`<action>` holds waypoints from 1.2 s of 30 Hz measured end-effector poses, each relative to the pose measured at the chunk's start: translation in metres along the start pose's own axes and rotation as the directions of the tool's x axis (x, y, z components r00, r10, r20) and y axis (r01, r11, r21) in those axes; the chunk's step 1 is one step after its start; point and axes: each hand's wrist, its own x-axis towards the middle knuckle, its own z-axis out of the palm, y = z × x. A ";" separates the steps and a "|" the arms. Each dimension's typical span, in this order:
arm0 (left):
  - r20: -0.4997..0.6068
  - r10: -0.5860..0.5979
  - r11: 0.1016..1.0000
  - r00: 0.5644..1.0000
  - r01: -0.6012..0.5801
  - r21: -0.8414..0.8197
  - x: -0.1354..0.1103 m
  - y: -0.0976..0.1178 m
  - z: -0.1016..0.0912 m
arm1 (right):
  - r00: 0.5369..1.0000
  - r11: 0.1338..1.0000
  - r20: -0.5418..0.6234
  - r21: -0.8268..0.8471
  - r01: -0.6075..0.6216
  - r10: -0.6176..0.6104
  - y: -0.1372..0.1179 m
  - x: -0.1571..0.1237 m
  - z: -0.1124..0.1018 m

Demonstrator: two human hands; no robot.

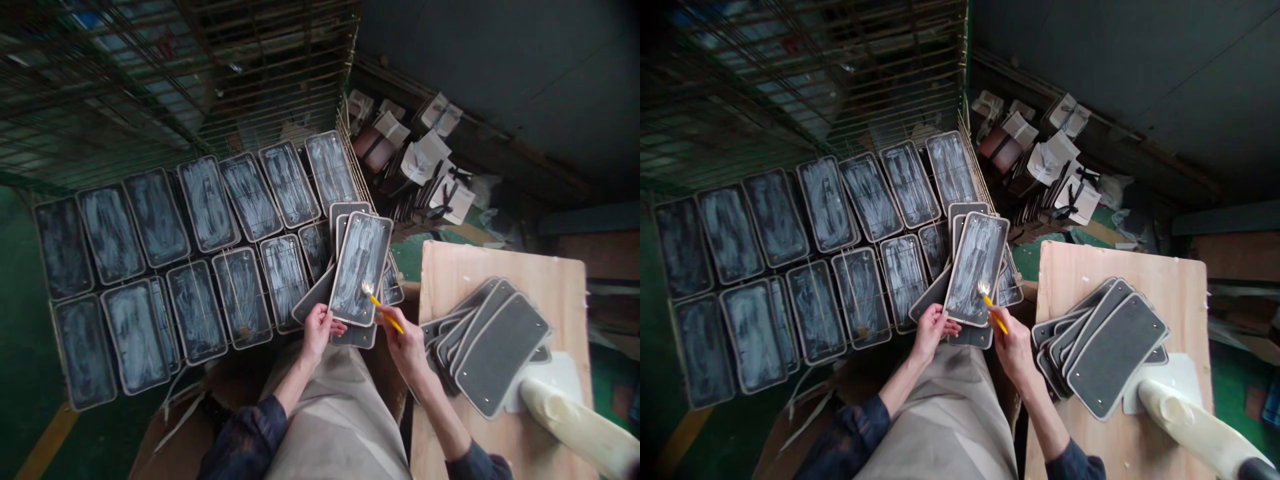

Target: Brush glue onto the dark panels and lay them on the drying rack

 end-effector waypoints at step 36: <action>-0.011 0.109 0.987 0.994 -0.107 0.121 0.008 -0.013 0.004 | 0.896 0.987 -0.437 0.088 0.134 -0.082 0.014 0.128 -0.027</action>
